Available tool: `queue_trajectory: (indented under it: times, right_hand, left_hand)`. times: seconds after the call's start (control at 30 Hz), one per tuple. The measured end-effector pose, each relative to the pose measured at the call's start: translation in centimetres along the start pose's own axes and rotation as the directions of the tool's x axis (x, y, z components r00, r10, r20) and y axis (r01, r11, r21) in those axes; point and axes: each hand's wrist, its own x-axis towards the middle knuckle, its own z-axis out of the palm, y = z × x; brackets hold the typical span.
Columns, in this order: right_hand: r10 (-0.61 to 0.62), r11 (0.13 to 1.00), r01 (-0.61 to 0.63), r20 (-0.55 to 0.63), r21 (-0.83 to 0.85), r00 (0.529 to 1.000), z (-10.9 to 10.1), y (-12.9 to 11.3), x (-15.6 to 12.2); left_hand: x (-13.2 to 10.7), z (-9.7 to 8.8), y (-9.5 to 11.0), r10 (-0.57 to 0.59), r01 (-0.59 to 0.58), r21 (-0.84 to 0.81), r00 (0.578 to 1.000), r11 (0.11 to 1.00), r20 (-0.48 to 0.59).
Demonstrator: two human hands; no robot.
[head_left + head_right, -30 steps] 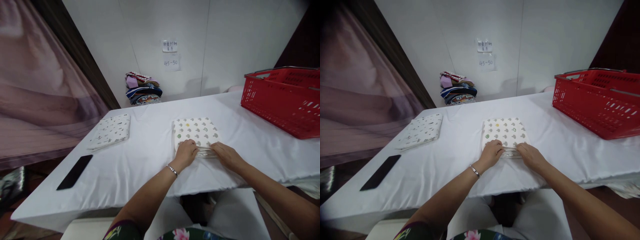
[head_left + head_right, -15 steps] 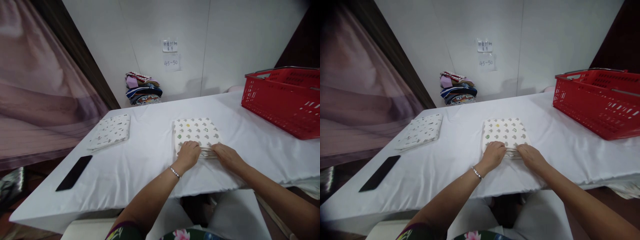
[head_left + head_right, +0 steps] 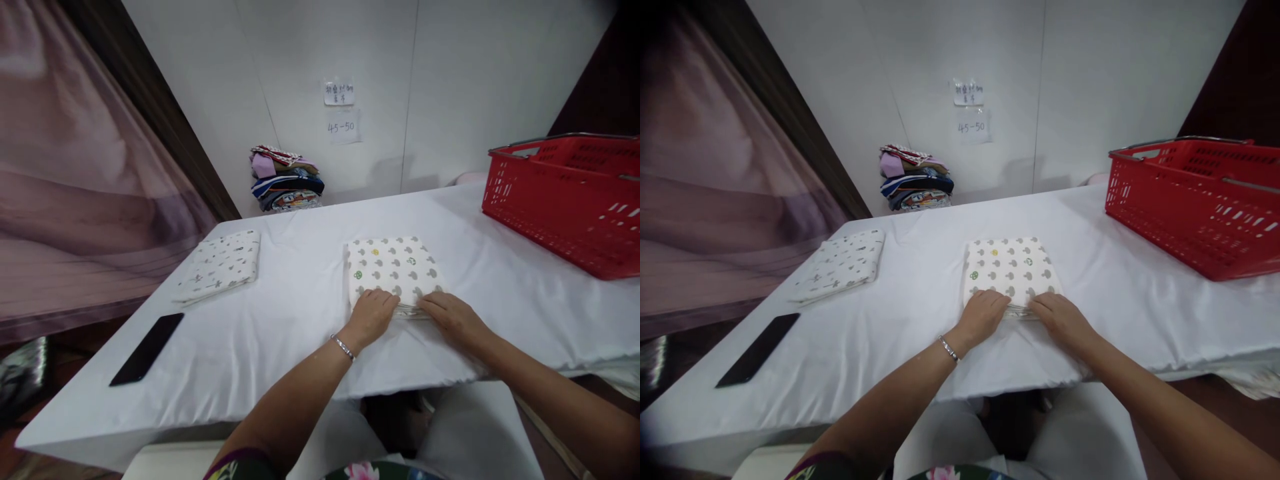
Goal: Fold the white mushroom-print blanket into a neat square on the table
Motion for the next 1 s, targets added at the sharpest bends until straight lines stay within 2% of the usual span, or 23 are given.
queue_trajectory:
  times: [0.17,0.3,0.4,0.6,0.83,0.93,1.0]
  right_hand:
    - [0.030,0.997,-0.033,0.054,0.070,0.998,0.2,0.0,-0.3]
    - [0.081,0.987,-0.088,0.059,0.132,0.995,0.4,0.1,-0.6]
    - [0.088,0.982,-0.093,0.041,0.163,0.995,0.4,0.0,-0.8]
    - [0.072,0.996,-0.066,-0.107,0.061,0.992,1.2,0.7,-1.9]
    - [0.122,0.991,-0.118,-0.063,0.064,0.990,3.1,2.1,-4.7]
    - [0.172,0.973,-0.164,-0.039,0.161,0.984,2.4,1.8,-4.7]
    - [0.284,0.929,-0.269,-0.023,0.254,0.959,1.5,1.9,-3.9]
  left_hand:
    - [-1.2,-1.1,-0.8,-0.121,0.120,0.028,0.992,0.992,0.028]
    - [-2.4,-1.5,-1.4,-0.162,0.161,0.041,0.986,0.986,0.039]
    - [-3.3,-1.6,-1.5,-0.165,0.165,-0.023,0.986,0.986,0.006]
    - [-4.1,-1.8,-1.6,-0.222,0.214,-0.134,0.974,0.968,-0.042]
    - [-5.3,-1.1,-2.2,-0.294,0.275,-0.236,0.955,0.932,-0.050]
    - [-5.4,-1.3,-2.1,-0.355,0.307,-0.363,0.932,0.880,-0.073]
    - [-4.8,-1.6,-2.5,-0.453,0.366,-0.456,0.886,0.811,-0.094]
